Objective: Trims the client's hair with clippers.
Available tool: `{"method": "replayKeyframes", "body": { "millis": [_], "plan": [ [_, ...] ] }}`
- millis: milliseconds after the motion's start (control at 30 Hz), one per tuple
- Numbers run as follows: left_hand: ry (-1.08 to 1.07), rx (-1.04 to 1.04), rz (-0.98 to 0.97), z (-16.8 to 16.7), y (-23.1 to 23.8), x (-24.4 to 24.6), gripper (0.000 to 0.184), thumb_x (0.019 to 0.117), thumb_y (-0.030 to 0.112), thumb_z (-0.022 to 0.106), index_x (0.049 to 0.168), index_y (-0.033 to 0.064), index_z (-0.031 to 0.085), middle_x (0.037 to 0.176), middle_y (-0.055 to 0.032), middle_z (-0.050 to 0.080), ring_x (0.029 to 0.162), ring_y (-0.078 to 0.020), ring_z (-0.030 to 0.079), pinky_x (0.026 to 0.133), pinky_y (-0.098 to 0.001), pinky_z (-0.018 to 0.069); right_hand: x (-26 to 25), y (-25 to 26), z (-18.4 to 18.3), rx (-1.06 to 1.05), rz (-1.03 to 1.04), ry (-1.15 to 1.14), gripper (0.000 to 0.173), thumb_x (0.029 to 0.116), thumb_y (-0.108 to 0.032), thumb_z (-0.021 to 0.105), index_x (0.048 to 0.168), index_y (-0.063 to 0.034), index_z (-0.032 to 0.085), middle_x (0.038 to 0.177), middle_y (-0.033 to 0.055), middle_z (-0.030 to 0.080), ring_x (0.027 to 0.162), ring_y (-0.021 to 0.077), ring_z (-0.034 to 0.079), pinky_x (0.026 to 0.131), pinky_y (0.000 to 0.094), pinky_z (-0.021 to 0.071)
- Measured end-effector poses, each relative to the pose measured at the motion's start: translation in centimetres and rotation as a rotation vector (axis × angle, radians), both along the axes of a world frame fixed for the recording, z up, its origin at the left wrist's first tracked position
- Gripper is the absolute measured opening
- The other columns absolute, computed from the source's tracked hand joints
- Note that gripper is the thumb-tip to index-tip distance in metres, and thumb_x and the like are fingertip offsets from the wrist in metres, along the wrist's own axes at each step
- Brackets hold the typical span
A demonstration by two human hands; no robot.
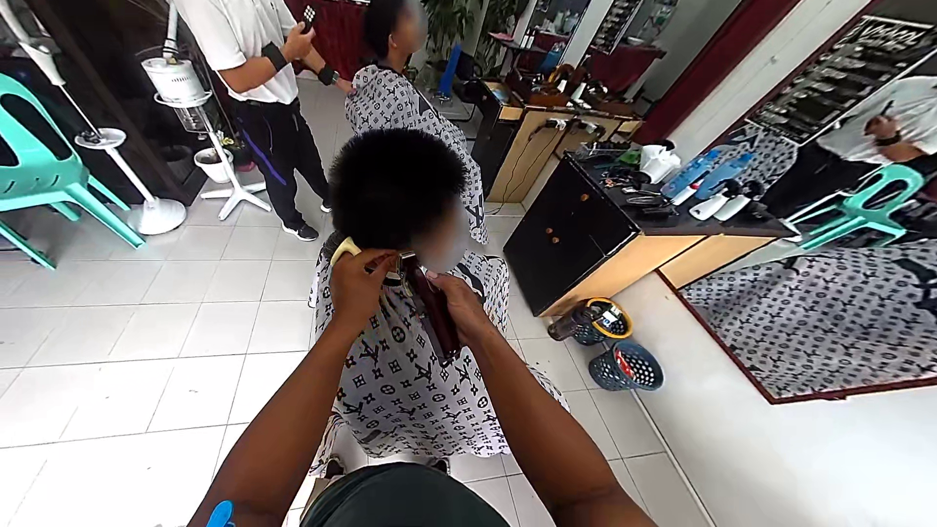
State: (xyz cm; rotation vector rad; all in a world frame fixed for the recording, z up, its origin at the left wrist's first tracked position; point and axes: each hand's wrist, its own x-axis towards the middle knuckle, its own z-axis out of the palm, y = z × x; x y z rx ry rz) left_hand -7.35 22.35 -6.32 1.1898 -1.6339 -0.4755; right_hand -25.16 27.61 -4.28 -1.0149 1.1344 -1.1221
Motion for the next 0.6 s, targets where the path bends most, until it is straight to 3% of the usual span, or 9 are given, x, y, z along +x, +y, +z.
{"method": "replayKeyframes", "body": {
  "millis": [167, 600],
  "plan": [
    [0.004, 0.035, 0.009, 0.1, -0.3, 0.3, 0.013, 0.0945, 0.011, 0.072, 0.104, 0.0109, 0.08, 0.091, -0.0105, 0.074, 0.087, -0.0258, 0.068, 0.083, -0.051, 0.0508, 0.8, -0.5, -0.3, -0.012, 0.021, 0.0, 0.036, 0.1117, -0.026, 0.035, 0.107, -0.0004, 0.06, 0.08, 0.0096, 0.063, 0.063, 0.0178, 0.066, 0.059, 0.0337, 0.0602],
    [0.014, 0.034, -0.002, 0.3, -0.8, 0.2, 0.011, 0.0947, 0.011, 0.072, 0.102, 0.0073, 0.08, 0.092, -0.0125, 0.074, 0.088, -0.0268, 0.067, 0.084, -0.0509, 0.05, 1.7, -1.0, -0.8, -0.072, -0.032, -0.085, 0.043, 0.1121, -0.031, 0.03, 0.108, -0.0002, 0.059, 0.078, 0.0113, 0.064, 0.062, 0.0203, 0.066, 0.058, 0.0348, 0.0602]
  ]
}}
